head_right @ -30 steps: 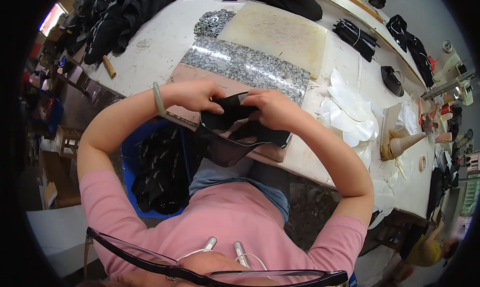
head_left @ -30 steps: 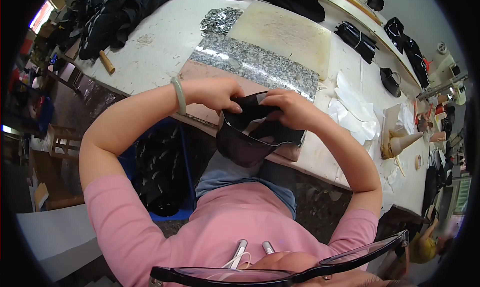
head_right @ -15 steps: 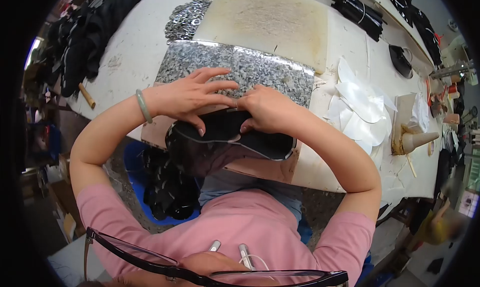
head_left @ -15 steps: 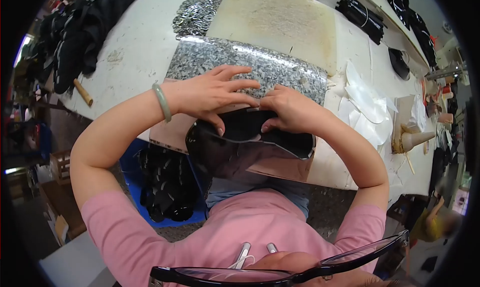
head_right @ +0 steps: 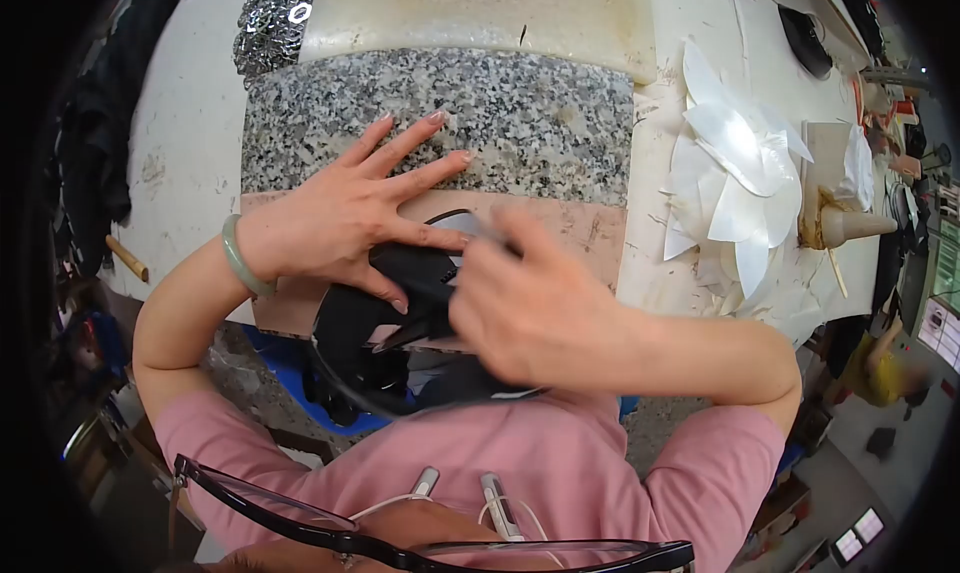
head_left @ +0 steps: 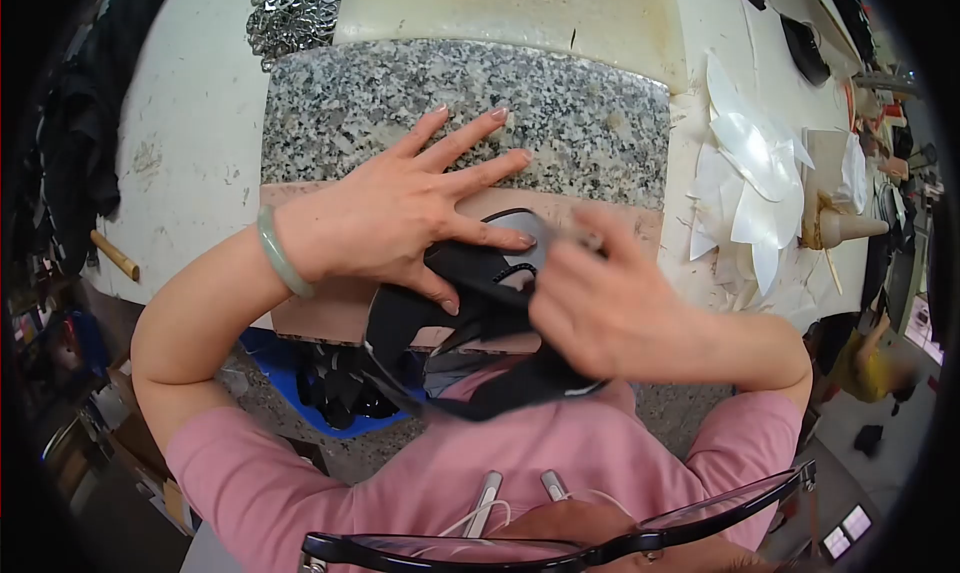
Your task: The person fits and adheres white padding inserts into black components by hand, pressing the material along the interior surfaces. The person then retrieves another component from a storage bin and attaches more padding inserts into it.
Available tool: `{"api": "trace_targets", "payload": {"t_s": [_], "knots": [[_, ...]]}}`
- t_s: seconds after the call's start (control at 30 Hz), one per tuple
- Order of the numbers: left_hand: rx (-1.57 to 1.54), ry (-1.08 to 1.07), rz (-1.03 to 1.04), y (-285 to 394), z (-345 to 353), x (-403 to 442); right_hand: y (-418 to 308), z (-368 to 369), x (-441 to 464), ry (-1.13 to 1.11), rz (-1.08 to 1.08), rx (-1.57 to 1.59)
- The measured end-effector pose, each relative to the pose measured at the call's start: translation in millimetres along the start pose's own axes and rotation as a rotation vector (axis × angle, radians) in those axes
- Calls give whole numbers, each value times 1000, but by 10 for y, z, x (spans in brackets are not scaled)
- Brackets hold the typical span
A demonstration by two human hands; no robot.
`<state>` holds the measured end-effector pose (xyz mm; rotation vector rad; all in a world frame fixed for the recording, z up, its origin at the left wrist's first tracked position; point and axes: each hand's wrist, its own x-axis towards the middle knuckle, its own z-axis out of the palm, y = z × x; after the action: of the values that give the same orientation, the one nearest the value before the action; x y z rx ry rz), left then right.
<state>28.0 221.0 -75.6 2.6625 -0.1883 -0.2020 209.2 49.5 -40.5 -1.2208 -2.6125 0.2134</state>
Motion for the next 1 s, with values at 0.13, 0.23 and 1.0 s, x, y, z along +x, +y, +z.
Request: {"api": "trace_targets", "payload": {"t_s": [0.13, 0.23, 1.0], "knots": [[-48, -1, 8, -20, 11, 8, -112, 15, -87, -80, -68, 238], [-68, 30, 59, -70, 53, 8, 74, -31, -38, -108, 136, 358], [19, -58, 216, -241, 35, -90, 393, 217, 89, -175, 529, 298]]}}
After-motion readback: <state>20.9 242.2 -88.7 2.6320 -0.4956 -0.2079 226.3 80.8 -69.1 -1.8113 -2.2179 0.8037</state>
